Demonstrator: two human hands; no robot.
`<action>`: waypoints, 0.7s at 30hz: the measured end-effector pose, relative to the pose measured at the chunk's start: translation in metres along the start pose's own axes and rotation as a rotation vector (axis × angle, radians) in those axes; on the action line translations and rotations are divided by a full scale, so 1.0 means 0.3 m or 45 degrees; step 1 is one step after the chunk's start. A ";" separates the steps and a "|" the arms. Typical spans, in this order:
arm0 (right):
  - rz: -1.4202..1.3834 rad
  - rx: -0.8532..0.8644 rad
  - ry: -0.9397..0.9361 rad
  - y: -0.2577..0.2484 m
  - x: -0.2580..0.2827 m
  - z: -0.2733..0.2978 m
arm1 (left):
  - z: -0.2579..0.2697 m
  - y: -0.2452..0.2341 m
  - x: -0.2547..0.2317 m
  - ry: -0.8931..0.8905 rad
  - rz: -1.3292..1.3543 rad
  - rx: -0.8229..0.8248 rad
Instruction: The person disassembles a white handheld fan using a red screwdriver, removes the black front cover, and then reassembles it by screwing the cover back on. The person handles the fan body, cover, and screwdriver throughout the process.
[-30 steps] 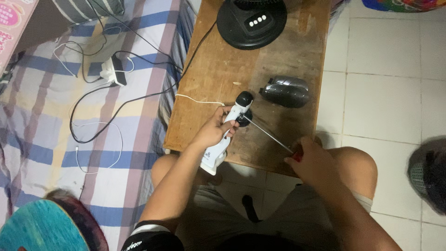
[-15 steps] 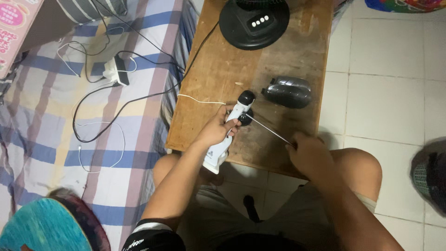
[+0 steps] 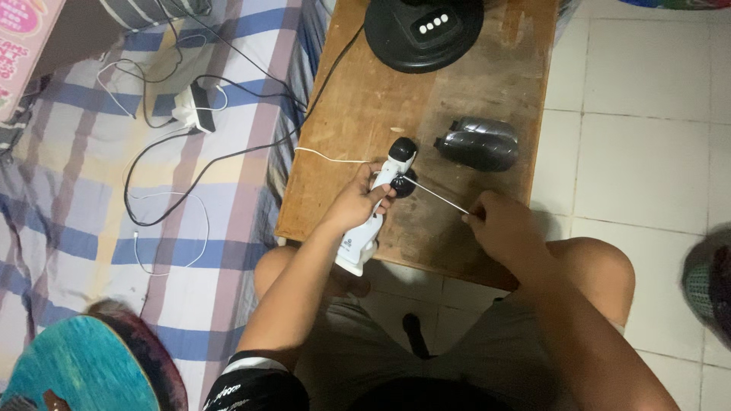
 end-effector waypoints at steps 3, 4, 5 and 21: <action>0.023 -0.016 -0.012 0.013 0.000 -0.002 | -0.003 0.007 -0.009 0.029 0.008 0.001; 0.020 -0.041 -0.065 0.018 0.012 -0.015 | -0.005 0.012 -0.012 0.034 0.030 0.006; 0.017 -0.065 -0.121 0.023 0.020 -0.025 | -0.006 0.016 -0.014 0.038 0.052 0.008; -0.112 -0.227 -0.231 0.031 0.034 -0.059 | -0.001 0.036 -0.046 0.006 -0.070 -0.007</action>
Point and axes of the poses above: each hand's wrist, its own z-axis away from the middle knuckle, its own y-axis out of the palm, x = y × z, the point moved 7 cm from there along -z, towards the middle knuckle, and after that the axes turned 4 degrees about y, right-handed, at the moved point
